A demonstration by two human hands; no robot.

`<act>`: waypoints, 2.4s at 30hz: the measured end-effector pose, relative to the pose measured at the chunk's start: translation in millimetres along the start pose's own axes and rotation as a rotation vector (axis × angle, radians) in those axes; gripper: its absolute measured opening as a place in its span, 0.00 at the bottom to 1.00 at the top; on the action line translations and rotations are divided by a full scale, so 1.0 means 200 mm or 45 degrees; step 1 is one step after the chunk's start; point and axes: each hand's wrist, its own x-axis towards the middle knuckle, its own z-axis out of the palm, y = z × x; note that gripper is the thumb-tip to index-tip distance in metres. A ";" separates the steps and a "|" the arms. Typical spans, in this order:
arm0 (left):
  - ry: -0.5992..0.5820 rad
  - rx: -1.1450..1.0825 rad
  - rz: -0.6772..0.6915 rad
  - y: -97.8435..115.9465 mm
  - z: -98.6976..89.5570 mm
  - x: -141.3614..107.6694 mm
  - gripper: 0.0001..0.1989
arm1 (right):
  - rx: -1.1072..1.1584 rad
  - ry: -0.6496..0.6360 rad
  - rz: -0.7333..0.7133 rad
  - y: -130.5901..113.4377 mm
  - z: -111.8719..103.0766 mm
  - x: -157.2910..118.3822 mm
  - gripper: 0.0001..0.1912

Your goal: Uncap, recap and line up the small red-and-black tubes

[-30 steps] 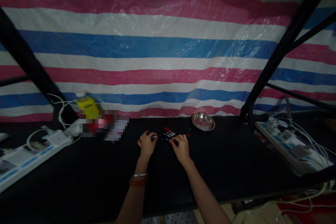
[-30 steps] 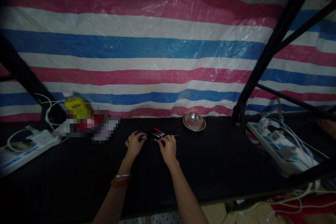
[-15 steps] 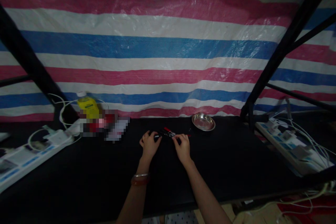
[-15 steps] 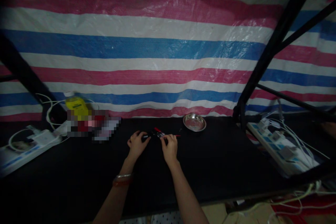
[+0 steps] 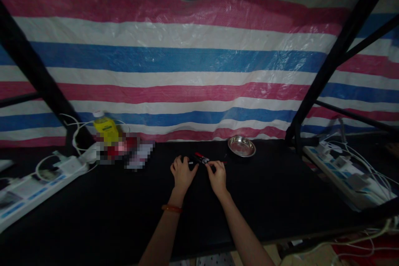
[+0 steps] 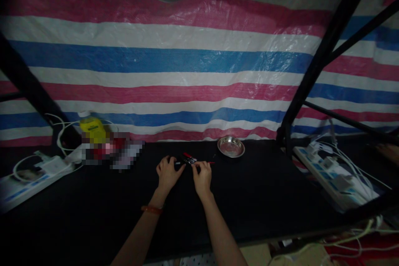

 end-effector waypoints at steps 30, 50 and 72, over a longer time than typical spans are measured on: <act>0.058 -0.543 0.014 -0.05 0.04 0.05 0.05 | 0.266 0.162 0.102 0.00 0.00 0.00 0.12; 0.289 -0.906 0.261 0.00 -0.04 0.02 0.10 | 0.284 0.237 0.099 -0.01 -0.01 0.00 0.13; -0.226 -0.433 0.492 -0.02 -0.06 0.00 0.22 | 0.368 0.205 0.034 -0.08 -0.08 0.01 0.10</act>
